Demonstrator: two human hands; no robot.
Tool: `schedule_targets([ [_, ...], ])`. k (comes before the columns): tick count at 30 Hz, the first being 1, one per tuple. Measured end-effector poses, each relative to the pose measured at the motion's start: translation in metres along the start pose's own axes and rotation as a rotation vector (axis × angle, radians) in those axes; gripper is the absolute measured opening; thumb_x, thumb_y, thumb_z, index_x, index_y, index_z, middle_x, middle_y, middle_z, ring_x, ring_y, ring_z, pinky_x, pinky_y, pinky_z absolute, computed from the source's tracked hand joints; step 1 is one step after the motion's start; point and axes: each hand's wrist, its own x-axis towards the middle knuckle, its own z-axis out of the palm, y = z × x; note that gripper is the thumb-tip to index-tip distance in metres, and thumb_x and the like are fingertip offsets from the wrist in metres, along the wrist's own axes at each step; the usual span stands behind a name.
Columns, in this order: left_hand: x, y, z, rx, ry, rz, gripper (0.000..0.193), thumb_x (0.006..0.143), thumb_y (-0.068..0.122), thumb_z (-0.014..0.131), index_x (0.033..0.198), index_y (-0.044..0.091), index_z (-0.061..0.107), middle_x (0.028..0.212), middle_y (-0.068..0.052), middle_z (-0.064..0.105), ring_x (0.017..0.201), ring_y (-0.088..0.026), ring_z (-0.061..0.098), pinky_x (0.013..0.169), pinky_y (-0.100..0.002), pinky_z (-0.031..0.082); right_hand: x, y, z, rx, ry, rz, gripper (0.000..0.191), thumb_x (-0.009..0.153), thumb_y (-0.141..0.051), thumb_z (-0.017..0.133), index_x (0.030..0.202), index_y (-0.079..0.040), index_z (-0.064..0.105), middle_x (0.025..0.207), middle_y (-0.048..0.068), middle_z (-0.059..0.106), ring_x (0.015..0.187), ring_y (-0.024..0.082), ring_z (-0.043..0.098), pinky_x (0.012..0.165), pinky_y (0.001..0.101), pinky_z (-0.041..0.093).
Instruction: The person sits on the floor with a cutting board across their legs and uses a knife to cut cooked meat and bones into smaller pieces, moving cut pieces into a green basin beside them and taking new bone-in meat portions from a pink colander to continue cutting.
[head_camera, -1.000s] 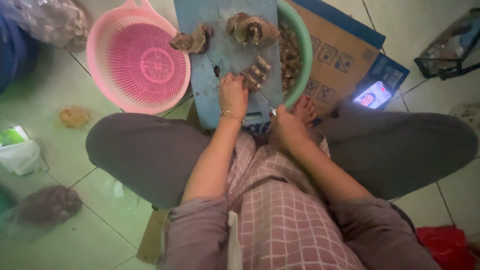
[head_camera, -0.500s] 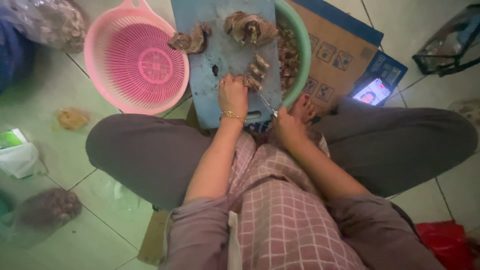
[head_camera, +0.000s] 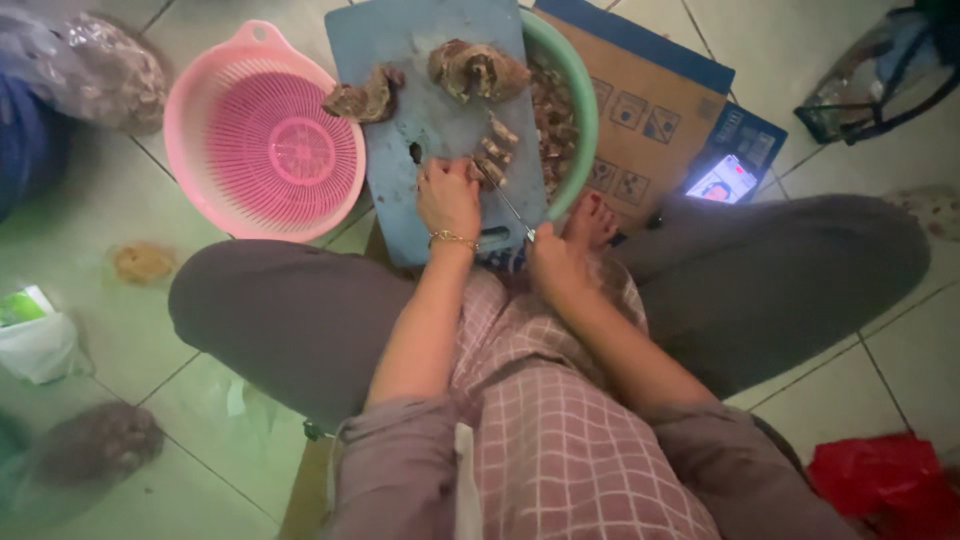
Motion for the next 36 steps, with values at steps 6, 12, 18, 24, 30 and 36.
schedule_targets([
  [6, 0.010, -0.016, 0.004, -0.066, -0.016, 0.116, 0.044, 0.076, 0.013, 0.083, 0.118, 0.016, 0.073, 0.112, -0.013, 0.062, 0.109, -0.037, 0.058, 0.096, -0.046, 0.050, 0.009, -0.008, -0.002, -0.074, -0.401, 0.049, 0.040, 0.088, -0.029, 0.056, 0.122, -0.008, 0.063, 0.145, 0.042, 0.039, 0.136, 0.063, 0.034, 0.112, 0.0689, 0.025],
  [12, 0.015, -0.023, 0.014, -0.067, -0.055, 0.115, 0.054, 0.069, 0.010, 0.085, 0.120, 0.012, 0.071, 0.113, -0.017, 0.060, 0.110, -0.038, 0.057, 0.095, -0.046, 0.049, 0.022, -0.017, 0.015, 0.115, -0.565, 0.085, 0.032, 0.102, -0.033, 0.051, 0.115, -0.003, 0.053, 0.107, 0.034, 0.070, 0.107, 0.052, 0.067, 0.092, 0.0618, 0.050],
  [18, 0.019, -0.019, 0.019, -0.075, 0.053, 0.119, 0.055, 0.069, 0.010, 0.085, 0.122, 0.006, 0.068, 0.113, -0.018, 0.063, 0.109, -0.040, 0.058, 0.096, -0.048, 0.048, 0.019, -0.023, 0.014, 0.116, -0.507, 0.043, 0.027, 0.101, -0.028, 0.051, 0.112, -0.004, 0.052, 0.100, 0.031, 0.071, 0.097, 0.052, 0.068, 0.083, 0.0621, 0.052],
  [24, 0.020, -0.025, 0.015, -0.056, -0.015, 0.128, 0.032, 0.073, 0.011, 0.084, 0.102, 0.008, 0.071, 0.108, -0.015, 0.068, 0.107, -0.038, 0.062, 0.095, -0.047, 0.050, 0.036, -0.039, 0.011, 0.140, -0.483, -0.013, 0.024, 0.103, -0.025, 0.049, 0.110, -0.003, 0.053, 0.097, 0.032, 0.070, 0.094, 0.052, 0.069, 0.081, 0.0615, 0.054],
  [30, 0.014, -0.036, 0.009, -0.117, -0.017, 0.164, 0.038, 0.073, 0.009, 0.084, 0.107, 0.005, 0.069, 0.108, -0.017, 0.067, 0.107, -0.040, 0.061, 0.093, -0.048, 0.050, 0.051, -0.057, 0.017, 0.090, -0.465, -0.107, 0.022, 0.098, -0.018, 0.047, 0.111, -0.001, 0.053, 0.094, 0.030, 0.072, 0.091, 0.049, 0.072, 0.079, 0.0595, 0.056],
  [36, 0.016, -0.047, 0.006, -0.210, 0.114, 0.185, 0.043, 0.071, 0.006, 0.084, 0.110, 0.003, 0.067, 0.109, -0.019, 0.066, 0.105, -0.041, 0.061, 0.092, -0.049, 0.049, 0.029, -0.032, 0.007, 0.065, -0.527, -0.032, 0.024, 0.100, -0.023, 0.048, 0.110, -0.001, 0.052, 0.094, 0.031, 0.071, 0.091, 0.051, 0.070, 0.080, 0.0617, 0.053],
])
